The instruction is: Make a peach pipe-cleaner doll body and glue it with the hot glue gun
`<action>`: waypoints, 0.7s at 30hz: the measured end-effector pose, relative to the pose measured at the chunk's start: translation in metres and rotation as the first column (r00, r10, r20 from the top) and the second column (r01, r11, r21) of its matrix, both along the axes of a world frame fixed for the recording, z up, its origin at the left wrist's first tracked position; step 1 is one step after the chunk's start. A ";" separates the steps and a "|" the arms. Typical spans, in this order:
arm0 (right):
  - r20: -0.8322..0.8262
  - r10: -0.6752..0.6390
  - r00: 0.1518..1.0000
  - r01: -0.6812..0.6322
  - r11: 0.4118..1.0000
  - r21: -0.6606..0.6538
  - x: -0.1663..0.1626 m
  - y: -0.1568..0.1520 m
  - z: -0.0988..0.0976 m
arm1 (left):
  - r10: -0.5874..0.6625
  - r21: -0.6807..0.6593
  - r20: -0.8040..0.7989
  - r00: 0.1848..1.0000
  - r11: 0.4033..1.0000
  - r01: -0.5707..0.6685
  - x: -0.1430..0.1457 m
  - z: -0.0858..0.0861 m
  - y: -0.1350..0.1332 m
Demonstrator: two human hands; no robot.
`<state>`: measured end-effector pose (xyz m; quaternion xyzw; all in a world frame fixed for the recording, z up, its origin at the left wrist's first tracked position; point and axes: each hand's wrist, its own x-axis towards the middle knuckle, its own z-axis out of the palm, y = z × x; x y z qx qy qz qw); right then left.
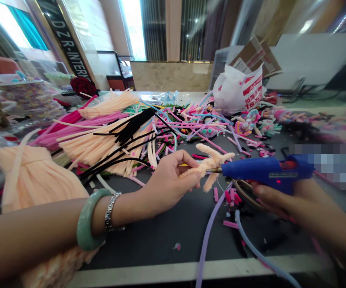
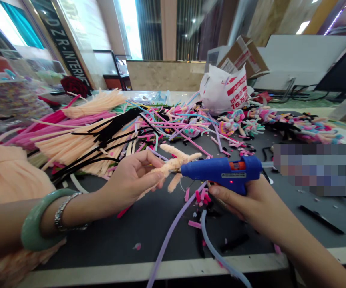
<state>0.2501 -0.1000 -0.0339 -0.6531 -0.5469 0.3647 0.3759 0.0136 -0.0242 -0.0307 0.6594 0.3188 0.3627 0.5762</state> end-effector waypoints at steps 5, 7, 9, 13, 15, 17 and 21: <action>-0.046 0.016 0.999 -0.017 1.000 -0.016 -0.001 0.000 0.002 | 0.000 0.005 0.024 1.000 1.000 -0.001 0.001 0.000 0.000; -0.061 0.034 0.998 -0.035 0.999 -0.022 -0.001 0.001 0.003 | -0.001 0.013 0.033 0.999 1.000 0.000 0.001 -0.001 -0.001; -0.064 0.046 0.997 -0.048 0.999 -0.024 -0.001 0.001 0.003 | -0.003 0.015 0.040 0.999 1.000 0.002 0.001 -0.001 0.000; -0.056 0.049 0.997 -0.050 0.999 -0.017 0.000 0.002 0.002 | -0.003 0.011 0.042 0.999 1.000 0.003 0.002 -0.002 0.000; -0.057 0.054 0.997 -0.055 0.998 -0.019 0.000 0.002 0.002 | -0.004 0.011 0.039 0.999 1.000 0.004 0.002 -0.001 0.000; -0.054 0.055 0.997 -0.056 0.998 -0.020 0.000 0.002 0.003 | -0.007 0.011 0.038 0.999 1.000 0.006 0.001 -0.001 0.000; -0.042 0.049 0.998 -0.050 0.999 -0.019 0.001 0.002 0.004 | -0.012 0.022 0.035 0.999 1.000 0.011 0.000 -0.002 0.000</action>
